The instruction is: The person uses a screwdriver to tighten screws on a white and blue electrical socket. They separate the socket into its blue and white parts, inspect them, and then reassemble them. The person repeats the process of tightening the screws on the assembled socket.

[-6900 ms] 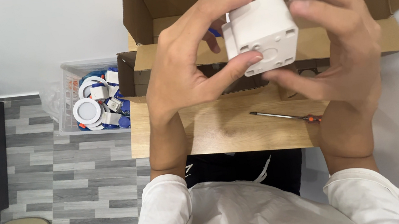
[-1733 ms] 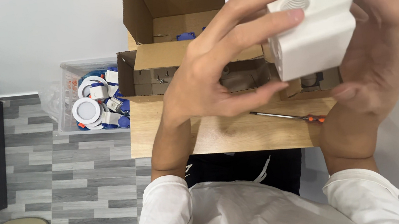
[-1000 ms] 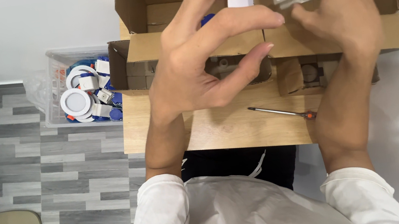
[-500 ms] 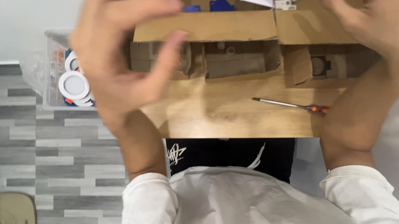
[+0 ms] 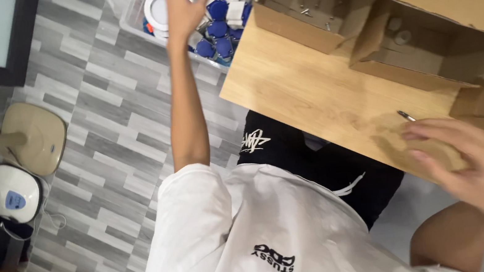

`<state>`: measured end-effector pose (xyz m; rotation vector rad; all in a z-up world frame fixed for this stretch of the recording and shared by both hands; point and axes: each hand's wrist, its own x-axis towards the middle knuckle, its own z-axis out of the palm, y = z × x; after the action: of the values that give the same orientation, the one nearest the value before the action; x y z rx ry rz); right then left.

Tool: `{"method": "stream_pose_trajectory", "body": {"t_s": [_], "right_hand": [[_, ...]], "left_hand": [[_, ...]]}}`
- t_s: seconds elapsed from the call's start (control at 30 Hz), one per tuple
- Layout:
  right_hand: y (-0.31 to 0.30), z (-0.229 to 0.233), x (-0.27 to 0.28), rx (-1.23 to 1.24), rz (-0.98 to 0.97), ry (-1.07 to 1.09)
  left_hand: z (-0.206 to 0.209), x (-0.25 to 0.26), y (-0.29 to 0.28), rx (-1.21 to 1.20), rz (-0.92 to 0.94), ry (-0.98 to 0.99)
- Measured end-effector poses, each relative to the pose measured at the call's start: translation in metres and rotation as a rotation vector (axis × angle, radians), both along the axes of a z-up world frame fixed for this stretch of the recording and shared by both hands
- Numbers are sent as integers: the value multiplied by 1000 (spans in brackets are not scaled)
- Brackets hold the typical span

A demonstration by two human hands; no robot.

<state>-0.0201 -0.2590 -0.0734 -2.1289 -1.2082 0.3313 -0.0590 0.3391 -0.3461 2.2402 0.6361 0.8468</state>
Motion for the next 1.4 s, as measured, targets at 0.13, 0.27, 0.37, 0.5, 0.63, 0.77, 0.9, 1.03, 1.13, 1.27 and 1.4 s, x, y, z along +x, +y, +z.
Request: {"method": "stream_pose_trajectory", "body": {"t_s": [0.13,0.27,0.37,0.5,0.63,0.77,0.9,1.03,1.13,1.27,1.4], "right_hand": [[25,-59,-24,97,-85,159],[23,-97,-36,192,-213,68],[23,-108,-43,233,-267,38],[26,-117,-41,221,-288,-6],[27,-120,-41,229,-277,-38],[24,-122,-40,226,-284,-31],[19,-124,-38,228,-280,-53],[20,-123,-38,252,-267,-47],[21,-120,-39,276,-263,-34],[14,-132,-30,347,-254,-51],[11,-126,-32,367,-280,9]], "left_hand": [[-75,8,0,-267,-17,369],[-108,13,-7,-380,67,666],[-132,17,-11,-411,94,844],[-185,20,-12,-179,84,890],[-202,14,-12,52,140,841],[-176,2,-22,87,147,755],[-144,-18,-27,-147,183,514],[-83,-50,-51,-666,337,81],[-86,-81,-56,-1072,244,-391],[-50,-127,-75,-1162,-187,-690],[70,-136,-141,-1020,-365,-635]]}}
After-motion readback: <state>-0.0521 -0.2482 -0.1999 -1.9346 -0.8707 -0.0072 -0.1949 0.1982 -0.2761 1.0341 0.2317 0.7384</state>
